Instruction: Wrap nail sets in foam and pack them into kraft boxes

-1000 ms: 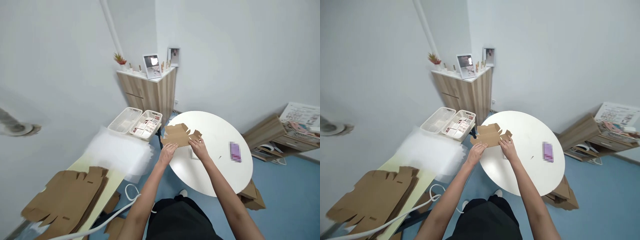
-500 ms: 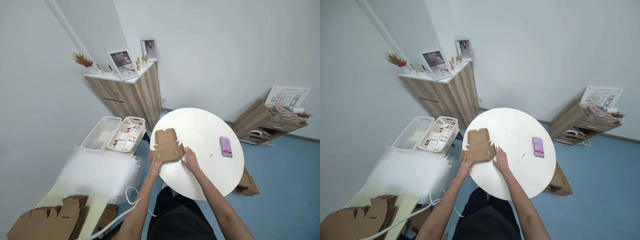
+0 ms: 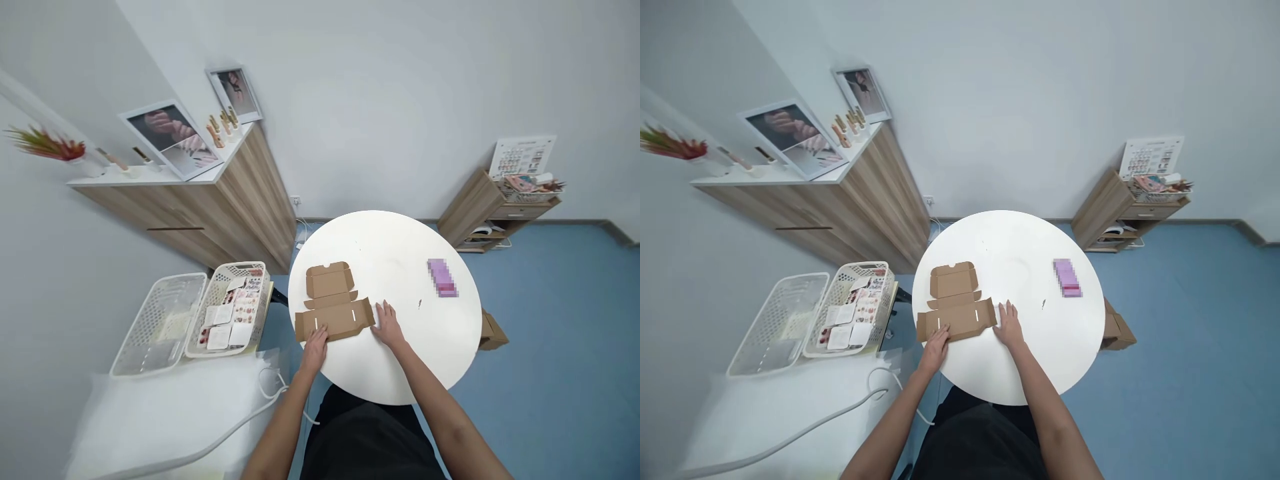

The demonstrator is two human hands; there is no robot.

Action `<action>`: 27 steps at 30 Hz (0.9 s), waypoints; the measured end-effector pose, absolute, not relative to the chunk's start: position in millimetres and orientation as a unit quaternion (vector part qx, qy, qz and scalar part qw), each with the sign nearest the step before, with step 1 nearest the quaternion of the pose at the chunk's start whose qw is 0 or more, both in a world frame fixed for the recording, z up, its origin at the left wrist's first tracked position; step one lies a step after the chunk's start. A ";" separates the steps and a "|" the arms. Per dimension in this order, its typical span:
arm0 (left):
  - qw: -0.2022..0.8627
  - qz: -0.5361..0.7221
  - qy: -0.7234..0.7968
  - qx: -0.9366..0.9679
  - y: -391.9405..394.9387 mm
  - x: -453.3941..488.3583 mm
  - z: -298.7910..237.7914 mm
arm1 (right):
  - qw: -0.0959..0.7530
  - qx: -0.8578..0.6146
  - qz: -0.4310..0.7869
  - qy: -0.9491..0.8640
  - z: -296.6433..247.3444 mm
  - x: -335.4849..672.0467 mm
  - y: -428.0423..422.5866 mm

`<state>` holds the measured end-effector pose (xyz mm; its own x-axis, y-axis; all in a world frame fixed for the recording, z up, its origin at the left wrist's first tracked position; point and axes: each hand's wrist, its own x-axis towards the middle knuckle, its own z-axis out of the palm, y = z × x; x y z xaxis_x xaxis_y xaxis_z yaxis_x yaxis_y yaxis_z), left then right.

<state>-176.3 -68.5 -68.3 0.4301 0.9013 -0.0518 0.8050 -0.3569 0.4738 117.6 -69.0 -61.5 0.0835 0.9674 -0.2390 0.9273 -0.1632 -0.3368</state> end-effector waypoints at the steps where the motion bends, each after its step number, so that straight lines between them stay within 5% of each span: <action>1: 0.227 0.104 0.512 0.822 -66.8 -171.1 -69.1 | 0.050 -0.746 0.206 -0.631 -61.0 124.6 -68.3; 24: 0.251 0.024 0.449 0.857 -84.1 -29.6 -50.9 | -0.004 -0.800 0.234 -0.552 -44.4 273.0 -85.1; 27: 0.275 -0.035 0.441 0.854 -73.8 -25.2 -41.8 | 0.038 -0.787 0.195 -0.584 -29.6 261.9 -88.5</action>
<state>-25.2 -73.8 -41.8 0.6093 0.7331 -0.3023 0.7719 -0.4610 0.4378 261.9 -88.5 -29.6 0.2421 0.9341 -0.2622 0.9044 -0.3152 -0.2877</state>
